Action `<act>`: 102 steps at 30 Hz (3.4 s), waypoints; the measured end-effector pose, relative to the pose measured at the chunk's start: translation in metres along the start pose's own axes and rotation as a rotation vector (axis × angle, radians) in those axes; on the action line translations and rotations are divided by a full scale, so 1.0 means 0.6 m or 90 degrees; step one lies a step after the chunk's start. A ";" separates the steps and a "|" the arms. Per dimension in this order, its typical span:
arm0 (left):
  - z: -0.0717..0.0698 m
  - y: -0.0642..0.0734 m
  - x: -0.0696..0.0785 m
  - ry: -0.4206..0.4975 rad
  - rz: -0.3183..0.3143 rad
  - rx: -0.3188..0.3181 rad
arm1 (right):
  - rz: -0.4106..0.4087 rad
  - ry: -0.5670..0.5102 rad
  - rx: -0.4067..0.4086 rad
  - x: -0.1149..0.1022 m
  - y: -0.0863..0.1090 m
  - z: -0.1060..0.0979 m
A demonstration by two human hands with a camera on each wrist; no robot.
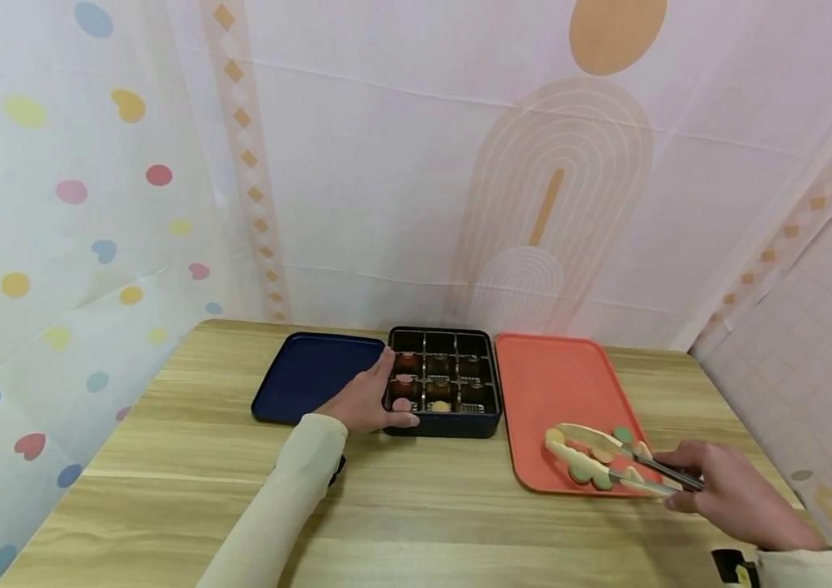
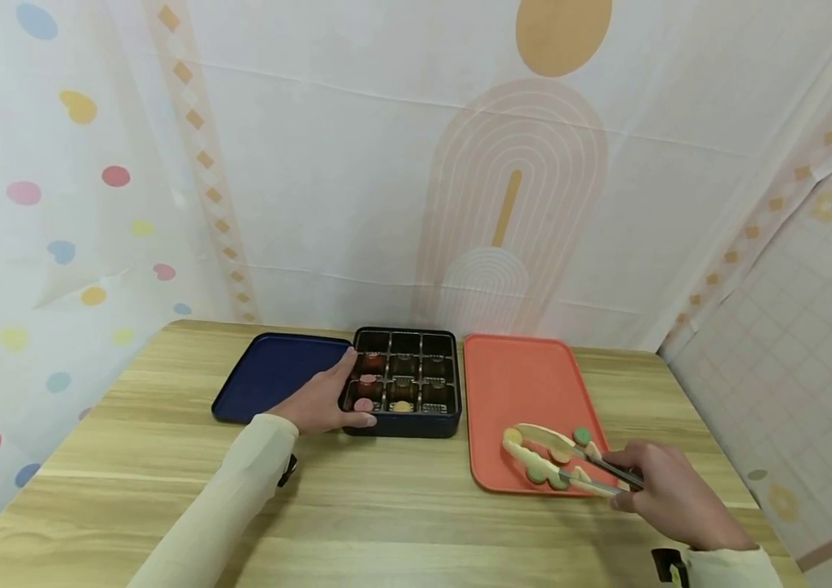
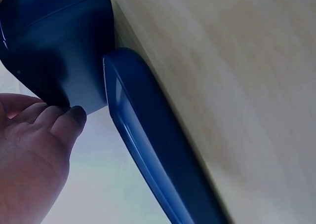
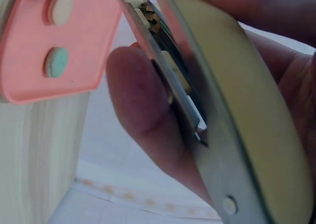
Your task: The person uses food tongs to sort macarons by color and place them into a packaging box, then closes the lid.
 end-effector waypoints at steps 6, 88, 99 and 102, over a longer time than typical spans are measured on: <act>-0.004 0.002 -0.003 0.000 0.000 0.003 | -0.010 0.003 0.043 -0.024 -0.013 -0.013; 0.008 -0.005 0.017 0.000 0.023 -0.004 | -0.098 -0.045 0.094 -0.198 -0.209 0.003; 0.005 -0.006 -0.003 -0.001 0.011 0.002 | -0.118 -0.038 0.121 -0.203 -0.193 -0.017; 0.005 -0.006 -0.007 -0.003 0.007 -0.002 | -0.120 -0.053 0.118 -0.200 -0.176 -0.029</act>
Point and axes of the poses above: each hand's wrist, its own y-axis away from the middle knuckle, its own z-axis out of the palm, x = y × z, the point moved 9 cm from there along -y, towards the middle knuckle
